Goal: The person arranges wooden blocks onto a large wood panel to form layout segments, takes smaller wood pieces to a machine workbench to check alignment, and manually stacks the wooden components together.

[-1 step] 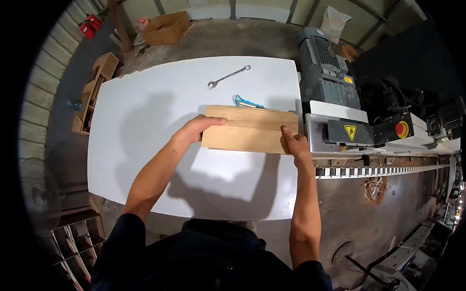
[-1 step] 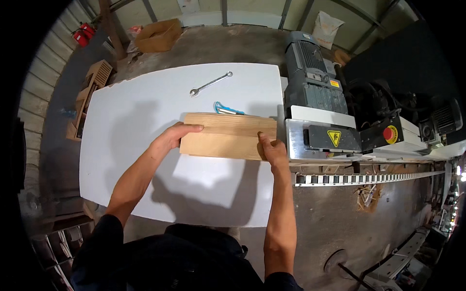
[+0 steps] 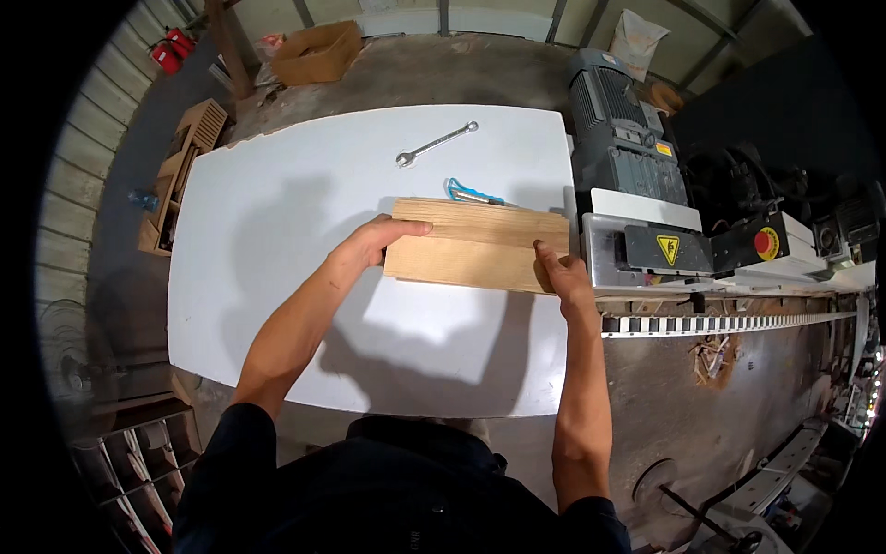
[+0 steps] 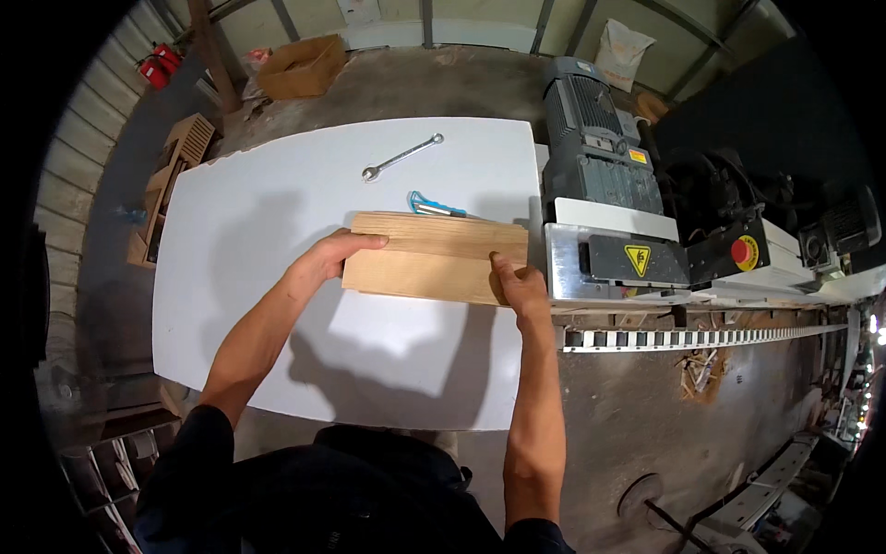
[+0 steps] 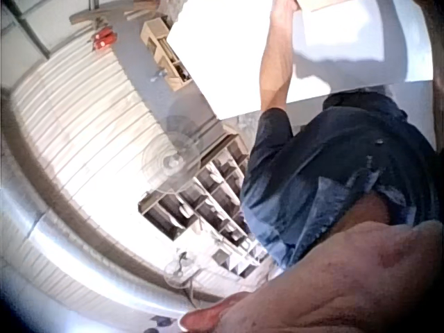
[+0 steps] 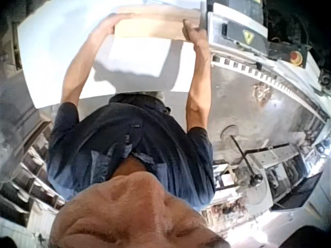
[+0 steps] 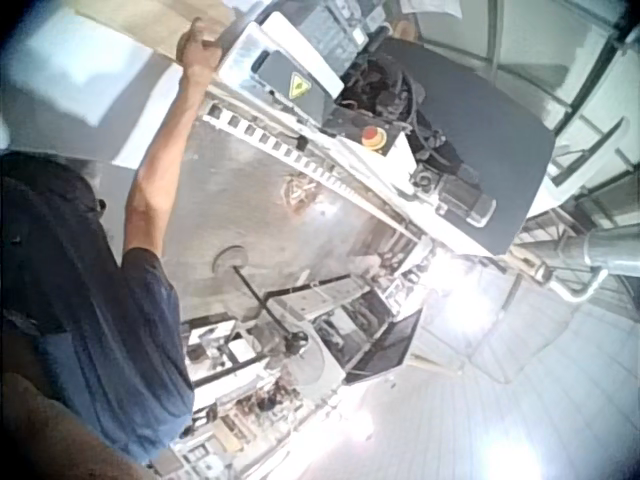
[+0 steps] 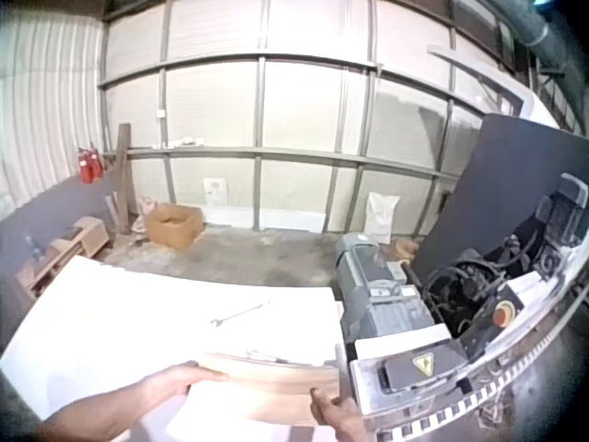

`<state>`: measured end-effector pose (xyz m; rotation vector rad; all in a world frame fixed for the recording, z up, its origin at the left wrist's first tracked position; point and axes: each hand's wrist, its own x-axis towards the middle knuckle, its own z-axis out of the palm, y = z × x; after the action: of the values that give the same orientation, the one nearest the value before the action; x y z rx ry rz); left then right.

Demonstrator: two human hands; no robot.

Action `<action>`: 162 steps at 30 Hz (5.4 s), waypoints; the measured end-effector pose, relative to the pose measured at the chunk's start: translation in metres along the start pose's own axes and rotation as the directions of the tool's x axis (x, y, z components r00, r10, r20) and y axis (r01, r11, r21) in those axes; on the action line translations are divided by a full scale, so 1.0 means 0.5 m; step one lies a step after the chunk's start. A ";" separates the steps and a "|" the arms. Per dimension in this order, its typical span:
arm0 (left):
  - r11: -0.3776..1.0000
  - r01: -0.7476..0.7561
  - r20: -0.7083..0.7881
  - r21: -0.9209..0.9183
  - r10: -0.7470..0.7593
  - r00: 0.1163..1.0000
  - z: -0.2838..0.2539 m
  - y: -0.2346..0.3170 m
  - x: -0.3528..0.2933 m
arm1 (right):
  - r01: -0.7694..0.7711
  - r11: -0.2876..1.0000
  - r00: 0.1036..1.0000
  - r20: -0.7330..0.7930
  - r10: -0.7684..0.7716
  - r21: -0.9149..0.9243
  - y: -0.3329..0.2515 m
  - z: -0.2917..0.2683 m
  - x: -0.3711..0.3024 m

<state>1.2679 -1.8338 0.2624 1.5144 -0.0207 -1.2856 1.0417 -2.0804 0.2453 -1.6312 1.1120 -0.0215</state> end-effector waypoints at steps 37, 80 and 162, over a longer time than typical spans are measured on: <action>0.565 -0.760 0.351 0.321 0.674 0.650 -0.137 -0.210 -0.170 | 0.570 0.768 0.822 -0.216 -0.527 0.292 0.174 0.177 -0.348; 0.607 -0.679 0.901 0.413 -0.162 0.402 0.015 -0.296 -0.323 | 0.289 0.836 0.485 -0.824 0.293 0.467 0.335 0.585 -1.101; -0.180 -0.801 -0.401 0.571 -0.912 -0.081 1.344 -2.628 -1.582 | 0.975 0.196 -0.220 0.533 0.817 0.102 1.852 0.592 -2.342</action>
<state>-0.2927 -1.2886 -0.0024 -0.1724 1.1094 1.4929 -0.0455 -1.0416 0.0094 -1.7259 -1.4373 2.0768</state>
